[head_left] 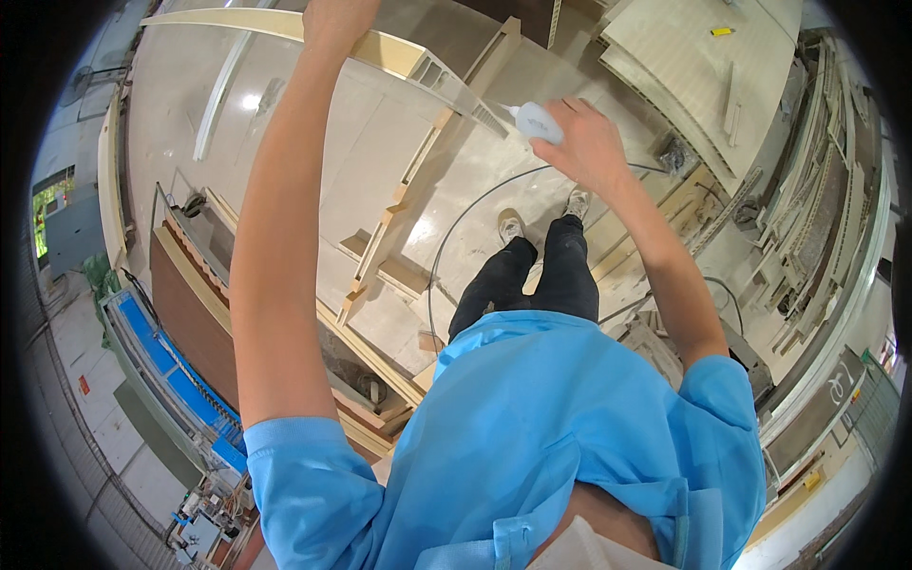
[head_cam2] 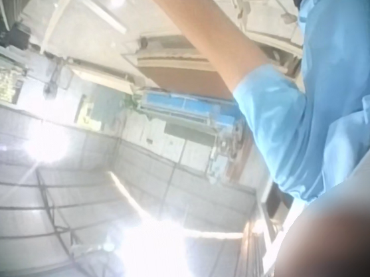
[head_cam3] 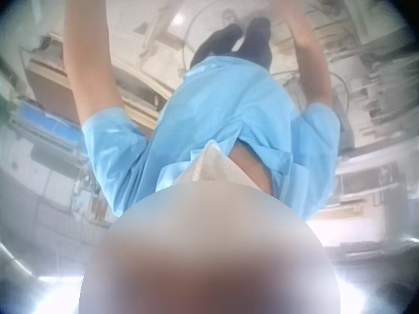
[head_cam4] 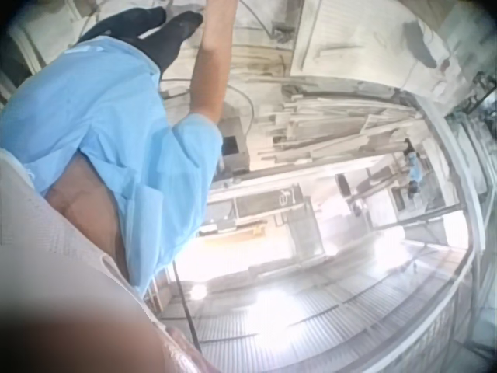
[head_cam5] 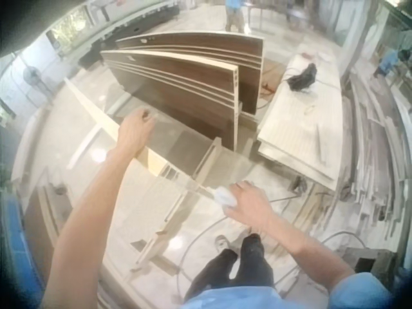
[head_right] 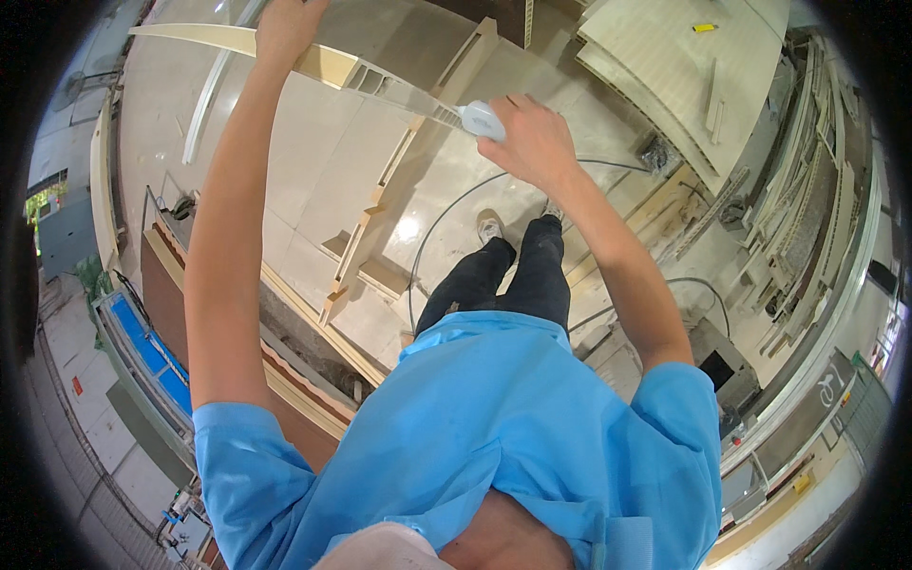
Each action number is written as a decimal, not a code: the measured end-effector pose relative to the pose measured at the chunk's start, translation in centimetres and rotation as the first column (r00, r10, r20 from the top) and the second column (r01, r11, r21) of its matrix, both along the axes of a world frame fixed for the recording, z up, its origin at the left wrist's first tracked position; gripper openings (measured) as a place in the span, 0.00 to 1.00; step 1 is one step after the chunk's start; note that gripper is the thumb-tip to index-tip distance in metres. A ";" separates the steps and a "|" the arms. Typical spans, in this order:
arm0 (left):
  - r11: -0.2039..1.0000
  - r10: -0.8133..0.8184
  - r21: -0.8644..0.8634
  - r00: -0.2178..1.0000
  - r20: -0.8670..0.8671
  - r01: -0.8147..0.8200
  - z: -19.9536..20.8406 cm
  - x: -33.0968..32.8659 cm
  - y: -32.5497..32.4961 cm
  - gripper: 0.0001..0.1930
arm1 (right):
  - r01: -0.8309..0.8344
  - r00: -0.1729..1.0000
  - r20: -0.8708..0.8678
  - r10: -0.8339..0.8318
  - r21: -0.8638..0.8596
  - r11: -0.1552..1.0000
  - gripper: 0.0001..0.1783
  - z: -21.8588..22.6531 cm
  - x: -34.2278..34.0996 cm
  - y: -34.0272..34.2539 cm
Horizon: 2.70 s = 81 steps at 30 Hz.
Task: The person kneels and stands while assembling a curved wooden furniture piece. They apply glue to the edges of the frame and attach thin wooden strips, then place a large panel on top and continue gluing joints.
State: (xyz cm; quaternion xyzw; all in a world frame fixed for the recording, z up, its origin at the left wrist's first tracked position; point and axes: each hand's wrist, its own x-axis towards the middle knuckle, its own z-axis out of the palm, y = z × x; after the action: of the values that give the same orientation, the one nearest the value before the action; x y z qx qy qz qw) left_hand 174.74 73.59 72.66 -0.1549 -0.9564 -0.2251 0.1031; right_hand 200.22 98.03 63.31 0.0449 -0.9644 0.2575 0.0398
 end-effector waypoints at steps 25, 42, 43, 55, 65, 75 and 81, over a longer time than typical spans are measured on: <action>0.997 -0.004 0.071 1.000 0.022 0.002 1.0 1.0 0.5 0.20 | -0.068 0.996 0.051 0.068 0.001 0.998 0.22 4.3 -2.7 0.0; 1.000 0.018 0.020 0.996 0.089 -0.020 1.6 1.2 0.8 0.21 | -0.114 0.993 -0.045 0.112 -0.027 0.993 0.19 7.0 -3.1 -0.1; 0.999 0.027 0.018 0.995 0.096 -0.029 1.6 1.2 0.8 0.21 | -0.110 0.993 -0.035 0.109 -0.033 0.993 0.20 7.2 -3.2 -0.2; 1.000 0.001 0.011 0.999 0.043 -0.001 1.4 1.2 0.6 0.22 | -0.126 0.988 -0.096 0.123 -0.030 0.992 0.20 8.6 -3.4 -0.4; 1.000 0.030 -0.003 0.996 0.085 -0.030 1.1 1.0 0.6 0.22 | -0.107 0.990 -0.099 0.102 -0.041 0.993 0.22 8.5 -2.4 0.3; 0.999 0.030 -0.035 0.996 0.079 -0.028 1.3 1.0 0.9 0.22 | 0.006 0.999 0.041 -0.002 -0.096 0.995 0.29 -2.1 -0.5 1.5; 0.998 0.017 -0.056 0.997 0.070 -0.013 1.3 0.9 0.9 0.22 | -0.001 0.995 0.097 0.006 -0.050 0.999 0.27 -5.2 -1.0 1.3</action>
State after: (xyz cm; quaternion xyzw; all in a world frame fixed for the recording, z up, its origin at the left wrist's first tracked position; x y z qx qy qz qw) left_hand 175.63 74.44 73.94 -0.1425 -0.9664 -0.2031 0.0669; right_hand 199.23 99.31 58.15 0.0332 -0.9584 0.2833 -0.0065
